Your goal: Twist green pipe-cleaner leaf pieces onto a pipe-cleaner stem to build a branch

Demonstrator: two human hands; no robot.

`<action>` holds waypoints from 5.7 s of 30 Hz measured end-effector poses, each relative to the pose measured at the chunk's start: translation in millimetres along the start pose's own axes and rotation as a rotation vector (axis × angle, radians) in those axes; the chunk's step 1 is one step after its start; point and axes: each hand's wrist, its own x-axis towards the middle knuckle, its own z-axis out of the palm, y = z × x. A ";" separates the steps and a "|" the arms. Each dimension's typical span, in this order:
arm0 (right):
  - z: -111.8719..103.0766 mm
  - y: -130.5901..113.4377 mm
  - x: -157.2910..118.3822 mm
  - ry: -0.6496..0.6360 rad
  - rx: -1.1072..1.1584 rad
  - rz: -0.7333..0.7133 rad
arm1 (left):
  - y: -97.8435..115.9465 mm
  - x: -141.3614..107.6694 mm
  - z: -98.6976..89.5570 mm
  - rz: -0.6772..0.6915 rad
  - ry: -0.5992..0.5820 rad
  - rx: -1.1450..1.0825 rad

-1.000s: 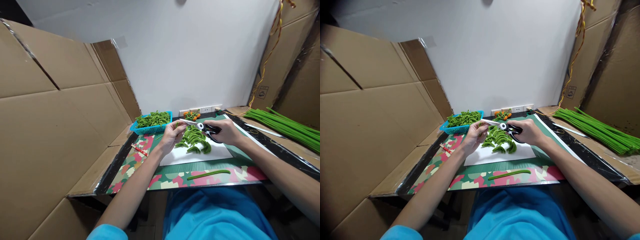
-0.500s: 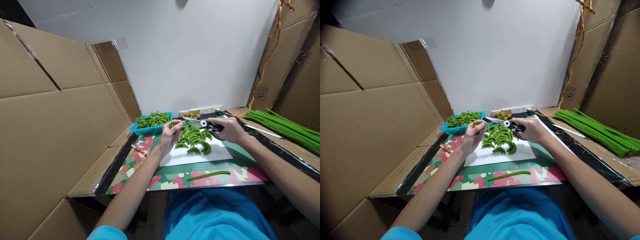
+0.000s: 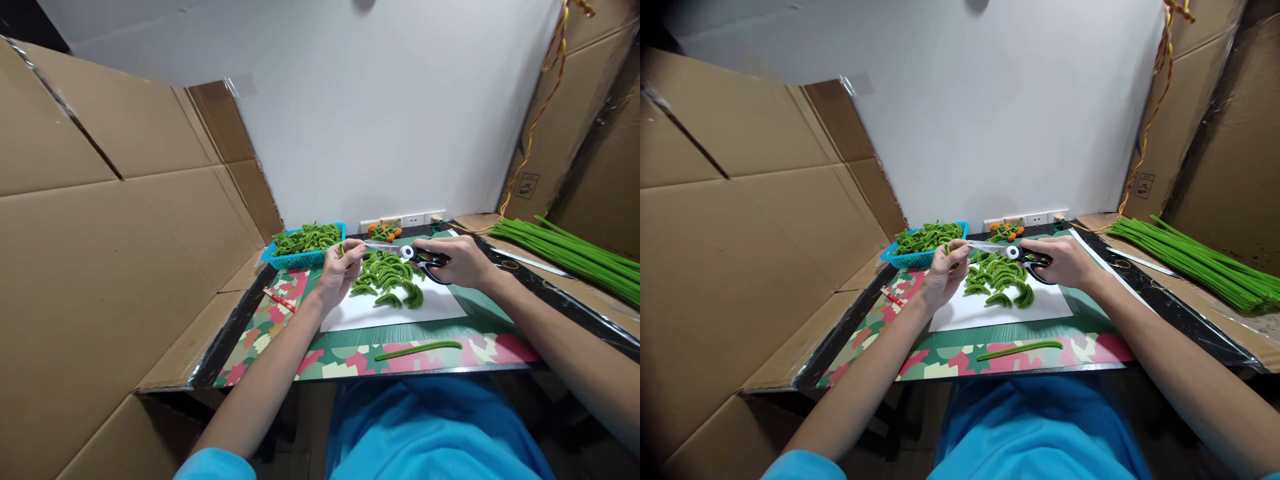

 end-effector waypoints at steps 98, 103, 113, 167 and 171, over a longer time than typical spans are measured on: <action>3.9 1.5 -0.7 0.038 -0.272 -0.072 | -11.3 9.1 2.8 0.153 0.104 0.262; 4.6 1.2 -0.6 0.028 -0.268 -0.095 | -11.2 9.5 2.2 0.165 0.112 0.259; 4.8 -0.5 -0.5 0.022 -0.264 -0.059 | -11.1 8.2 2.7 0.186 0.125 0.289; -1.1 -19.0 14.2 -0.017 0.295 0.187 | -9.3 1.0 4.5 0.324 0.074 0.544; -3.0 -17.2 14.2 -0.021 0.330 0.212 | -7.1 -1.7 7.5 0.302 0.031 0.546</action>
